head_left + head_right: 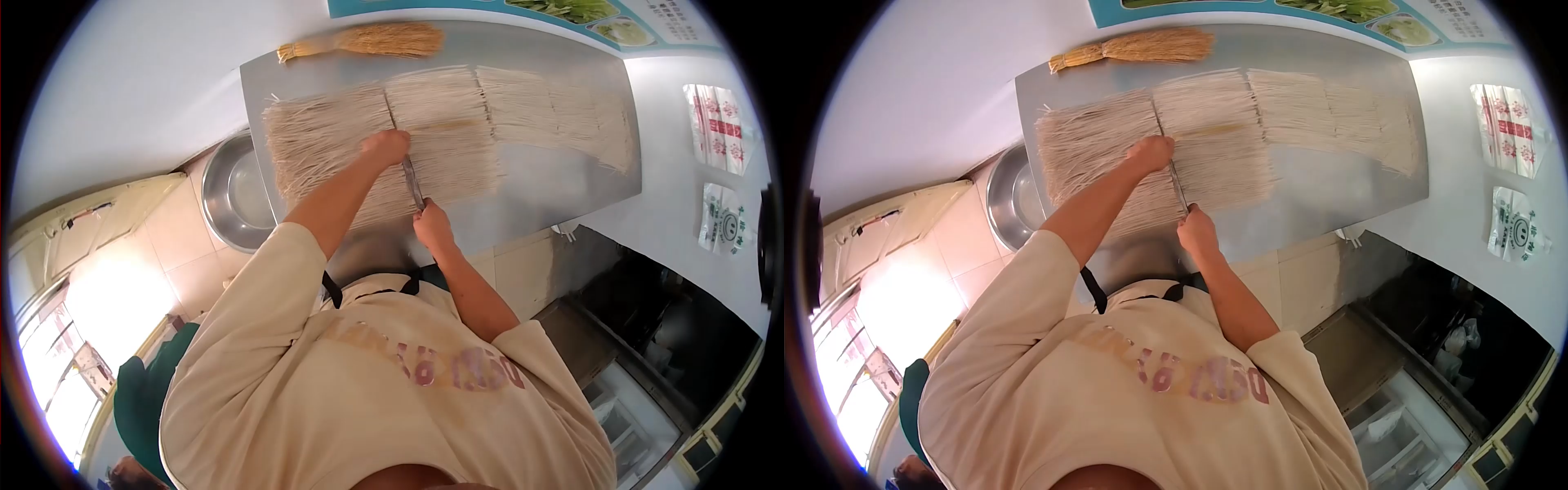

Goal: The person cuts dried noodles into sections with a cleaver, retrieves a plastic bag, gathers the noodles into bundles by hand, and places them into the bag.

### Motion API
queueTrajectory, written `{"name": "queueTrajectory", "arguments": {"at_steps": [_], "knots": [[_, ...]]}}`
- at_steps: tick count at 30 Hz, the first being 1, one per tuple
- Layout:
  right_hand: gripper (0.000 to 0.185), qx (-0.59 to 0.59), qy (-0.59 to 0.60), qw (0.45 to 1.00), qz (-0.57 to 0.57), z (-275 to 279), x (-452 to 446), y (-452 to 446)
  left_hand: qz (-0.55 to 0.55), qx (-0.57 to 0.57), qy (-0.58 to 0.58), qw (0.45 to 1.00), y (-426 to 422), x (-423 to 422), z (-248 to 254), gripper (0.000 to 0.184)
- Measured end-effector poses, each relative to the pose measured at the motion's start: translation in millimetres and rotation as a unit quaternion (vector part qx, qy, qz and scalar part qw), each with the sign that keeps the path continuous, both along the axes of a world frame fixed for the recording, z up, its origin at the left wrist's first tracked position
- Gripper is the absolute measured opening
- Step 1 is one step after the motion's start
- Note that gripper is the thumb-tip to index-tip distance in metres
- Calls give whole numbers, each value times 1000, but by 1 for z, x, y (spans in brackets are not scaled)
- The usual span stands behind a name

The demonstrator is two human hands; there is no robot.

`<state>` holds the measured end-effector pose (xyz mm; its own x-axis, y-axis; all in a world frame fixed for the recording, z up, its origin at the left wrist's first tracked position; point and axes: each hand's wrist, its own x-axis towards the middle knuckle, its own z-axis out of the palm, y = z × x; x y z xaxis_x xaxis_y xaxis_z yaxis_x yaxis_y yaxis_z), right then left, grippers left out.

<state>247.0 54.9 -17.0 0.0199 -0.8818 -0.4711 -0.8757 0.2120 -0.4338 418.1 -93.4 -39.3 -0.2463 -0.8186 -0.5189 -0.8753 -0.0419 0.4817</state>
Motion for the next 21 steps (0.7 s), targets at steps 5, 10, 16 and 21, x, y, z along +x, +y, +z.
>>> {"name": "queueTrajectory", "arguments": {"at_steps": [5, 10, 16, 21], "knots": [[29, 96, 2, 995, -33, 7, -15, 27, 23, 54, 0, 998, 28, -19, -4, 38], [27, -2, 11, 1000, -7, -11, -23, 49, 6, 38, 11, 999, 44, -24, 7, 39], [25, 14, -26, 998, -49, -8, -12, 53, 27, 8, 2, 1000, 61, -25, 8, 46], [27, -17, -18, 999, -36, -10, -24, 59, 99, -17, 15, 995, 53, -25, -17, 56]]}}
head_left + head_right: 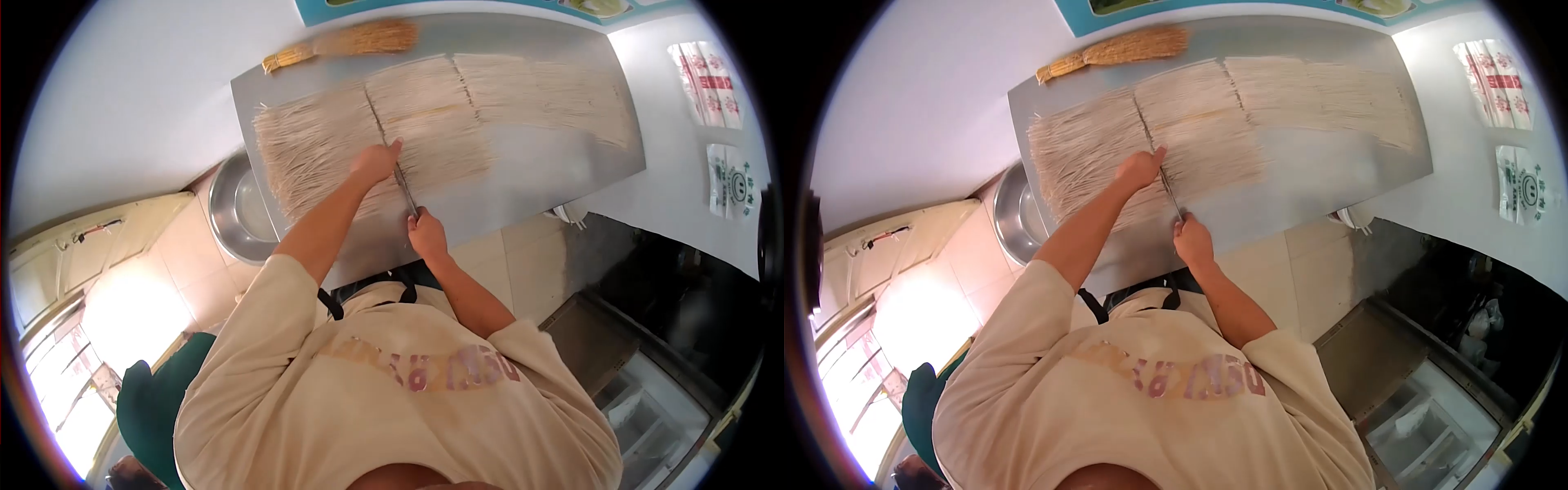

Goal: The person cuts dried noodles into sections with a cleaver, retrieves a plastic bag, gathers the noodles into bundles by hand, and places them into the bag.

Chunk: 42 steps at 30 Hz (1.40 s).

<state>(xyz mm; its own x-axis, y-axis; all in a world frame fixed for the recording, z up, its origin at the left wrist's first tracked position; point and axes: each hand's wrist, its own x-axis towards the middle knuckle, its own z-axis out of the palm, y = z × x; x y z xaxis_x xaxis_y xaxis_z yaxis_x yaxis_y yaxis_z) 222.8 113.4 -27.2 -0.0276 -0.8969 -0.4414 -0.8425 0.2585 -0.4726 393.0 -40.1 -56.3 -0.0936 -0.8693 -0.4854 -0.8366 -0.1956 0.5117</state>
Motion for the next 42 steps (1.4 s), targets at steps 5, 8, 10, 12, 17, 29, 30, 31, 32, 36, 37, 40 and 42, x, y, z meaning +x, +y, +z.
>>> {"name": "queueTrajectory", "arguments": {"at_steps": [5, 8, 10, 12, 17, 29, 30, 31, 32, 36, 37, 40, 42], "knots": [[41, -24, -92, 994, -48, 55, -36, 13, 152, -44, 71, 985, -30, 40, 46, 53], [43, 48, -128, 987, -87, 89, -73, 28, 63, -38, 17, 997, -57, 27, 68, 36], [39, 73, -110, 987, -95, 89, -99, 45, 2, -113, -16, 993, -70, 13, 36, 28], [36, 74, -95, 988, -95, 85, -121, 62, -58, -184, -47, 980, -85, -4, 21, 23], [34, 220, -87, 958, -163, 81, -143, 76, -232, -172, -143, 947, -100, -32, 7, 18], [46, 145, -117, 980, -73, 24, -159, 23, -269, -139, -223, 927, -112, -57, 15, 15], [46, 143, -119, 980, -69, 29, -158, 10, -265, -141, -226, 927, -113, -57, 17, 15], [46, 157, -124, 977, -67, 36, -154, -2, -259, -143, -217, 930, -111, -58, 17, 15], [47, 171, -129, 975, -64, 39, -153, -13, -252, -147, -209, 933, -113, -58, 18, 14], [32, 108, -159, 980, -48, 21, -151, -43, -226, -180, -206, 935, -114, -48, 17, 15], [31, 106, -165, 979, -47, 15, -151, -53, -202, -186, -212, 938, -117, -41, 32, 16], [30, 123, -199, 970, -61, 7, -149, -73, -120, -184, -217, 951, -110, -7, 48, 18], [29, 138, -225, 962, -68, 9, -142, -88, -53, -182, -218, 957, -97, 29, 57, 19]]}}
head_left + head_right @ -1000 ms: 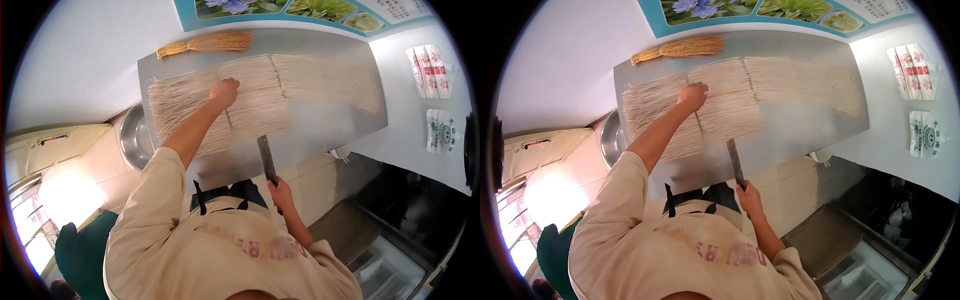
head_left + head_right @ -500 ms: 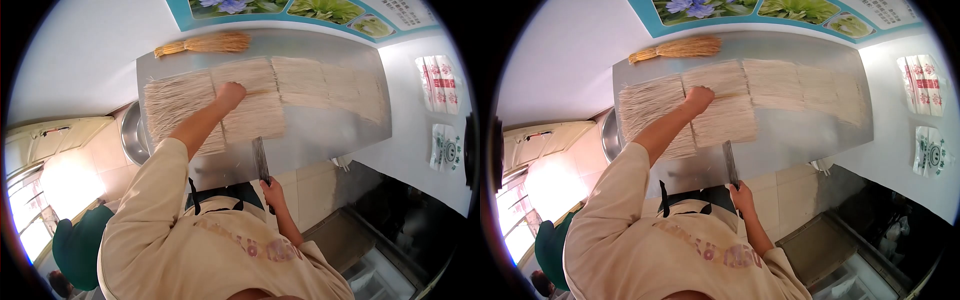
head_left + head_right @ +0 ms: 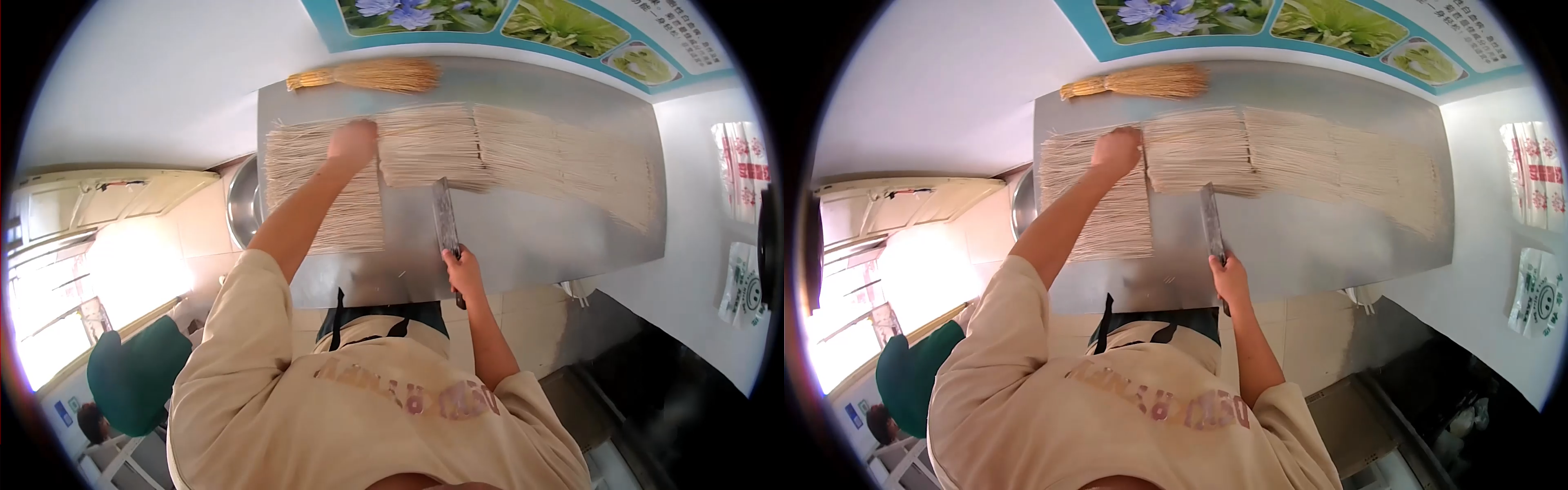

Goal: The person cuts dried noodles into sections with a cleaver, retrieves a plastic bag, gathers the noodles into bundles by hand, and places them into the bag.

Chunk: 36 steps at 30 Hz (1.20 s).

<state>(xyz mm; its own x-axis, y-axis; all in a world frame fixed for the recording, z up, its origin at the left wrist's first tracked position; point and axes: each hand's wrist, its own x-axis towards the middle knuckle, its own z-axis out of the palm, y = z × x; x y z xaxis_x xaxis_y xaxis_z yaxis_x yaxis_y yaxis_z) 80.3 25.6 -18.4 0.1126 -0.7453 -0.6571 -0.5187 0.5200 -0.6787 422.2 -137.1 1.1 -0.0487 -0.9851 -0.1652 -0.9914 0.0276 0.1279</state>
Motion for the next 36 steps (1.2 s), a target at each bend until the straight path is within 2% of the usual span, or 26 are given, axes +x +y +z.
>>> {"name": "queueTrajectory", "arguments": {"at_steps": [2, 6, 10, 12, 19, 25, 36], "knots": [[26, 11, -15, 1000, -14, 4, 4, -7, 104, 17, 8, 994, 28, 32, 11, 19], [23, -1, -24, 999, -31, 11, 14, 2, 138, 54, -29, 988, 94, 79, 6, 20], [26, -6, -25, 1000, -12, 23, 37, 28, 123, 75, -29, 989, 133, 89, -4, 18], [34, -37, 14, 996, 74, 35, 64, 23, 118, 75, -27, 990, 135, 91, -7, 18], [32, -40, 36, 997, 59, 18, 165, -34, 101, 77, -5, 992, 128, 104, -24, 20], [27, -75, 65, 995, 1, 17, 186, -30, 72, 39, 44, 996, 134, 114, -32, 19], [25, -67, 128, 989, 45, 14, 193, -28, 65, 79, 43, 994, 128, 115, -34, 20]]}}
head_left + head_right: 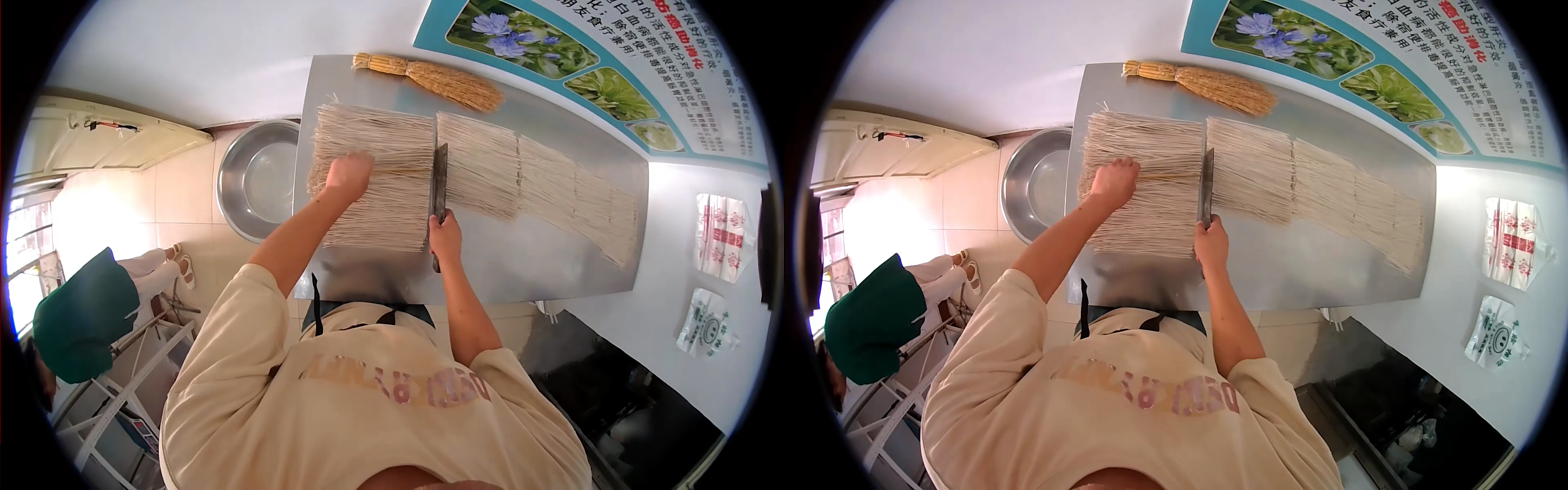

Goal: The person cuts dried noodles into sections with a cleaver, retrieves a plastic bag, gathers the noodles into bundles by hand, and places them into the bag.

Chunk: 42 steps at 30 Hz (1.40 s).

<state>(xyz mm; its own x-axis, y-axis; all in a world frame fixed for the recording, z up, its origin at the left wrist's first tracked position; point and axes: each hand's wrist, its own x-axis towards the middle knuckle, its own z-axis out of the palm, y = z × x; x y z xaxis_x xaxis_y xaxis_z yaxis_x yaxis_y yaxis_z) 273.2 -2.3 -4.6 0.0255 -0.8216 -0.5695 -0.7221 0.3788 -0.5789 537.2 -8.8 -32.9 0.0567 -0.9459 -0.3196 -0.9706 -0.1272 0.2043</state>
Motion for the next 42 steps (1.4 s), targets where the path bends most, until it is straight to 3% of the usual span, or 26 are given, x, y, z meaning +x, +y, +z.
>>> {"name": "queueTrajectory", "arguments": {"at_steps": [5, 8, 10, 12, 14, 16, 17, 18, 19, 20, 22, 23, 25, 29, 32, 34, 35, 37, 38, 39, 40, 41, 42], "knots": [[31, -32, 37, 999, 20, -20, 5, 8, -23, -13, 24, 999, -3, -2, -8, 24], [34, -5, 40, 999, 19, -17, -4, 5, 23, -23, 13, 999, 5, -16, -1, 24], [34, -166, 63, 983, 52, -21, -17, 3, 41, -84, 86, 992, 36, -41, 23, 20], [27, -182, 82, 978, 59, 3, -20, -15, 54, -95, 206, 972, 83, -69, 45, 24], [29, -199, 104, 967, 124, 23, -16, -51, 97, 13, 339, 936, 129, -95, 32, 34], [29, -264, 142, 928, 220, 34, -8, -96, 227, 119, 446, 858, 163, -119, 1, 40], [28, -242, 162, 918, 269, 42, 2, -121, 231, 116, 446, 857, 171, -123, -2, 40], [26, -218, 183, 905, 317, 50, 13, -142, 383, 162, 542, 730, 178, -127, -4, 42], [25, -228, 189, 883, 364, 57, 26, -160, 516, 197, 613, 565, 182, -132, -7, 43], [23, -237, 194, 859, 411, 60, 35, -174, 520, 194, 615, 560, 189, -134, -16, 43], [22, -246, 207, 825, 465, 57, 53, -201, 600, 87, 710, 357, 194, -135, -34, 39], [21, -250, 220, 792, 511, 55, 60, -210, 603, 79, 710, 354, 192, -140, -39, 39], [20, -262, 205, 790, 515, 47, 65, -223, 688, 25, 667, 285, 186, -149, -48, 27], [19, -261, 194, 755, 569, 33, 55, -234, 660, -23, 703, 262, 163, -153, -78, 20], [21, -222, 182, 738, 610, 34, 33, -219, 705, -71, 645, 286, 112, -139, -38, 23], [22, -193, 169, 729, 634, 44, 14, -198, 743, -32, 569, 351, 88, -130, -13, 33], [21, -174, 158, 743, 627, 46, 6, -186, 746, -37, 567, 348, 83, -129, -16, 33], [21, -161, 121, 764, 612, 44, -13, -161, 721, -110, 545, 414, 76, -129, -31, 48], [21, -167, 94, 773, 605, 40, -23, -148, 724, -113, 541, 412, 76, -123, -41, 48], [21, -165, 90, 771, 608, 45, -28, -134, 694, -100, 545, 460, 81, -117, -54, 60], [22, -72, 91, 807, 579, 55, -30, -120, 661, -87, 548, 506, 85, -109, -48, 71], [23, 23, 92, 834, 544, 60, -33, -108, 664, -87, 545, 504, 89, -100, -41, 71], [23, 25, 89, 833, 546, 59, -38, -97, 637, -46, 507, 579, 92, -85, 1, 78]]}}
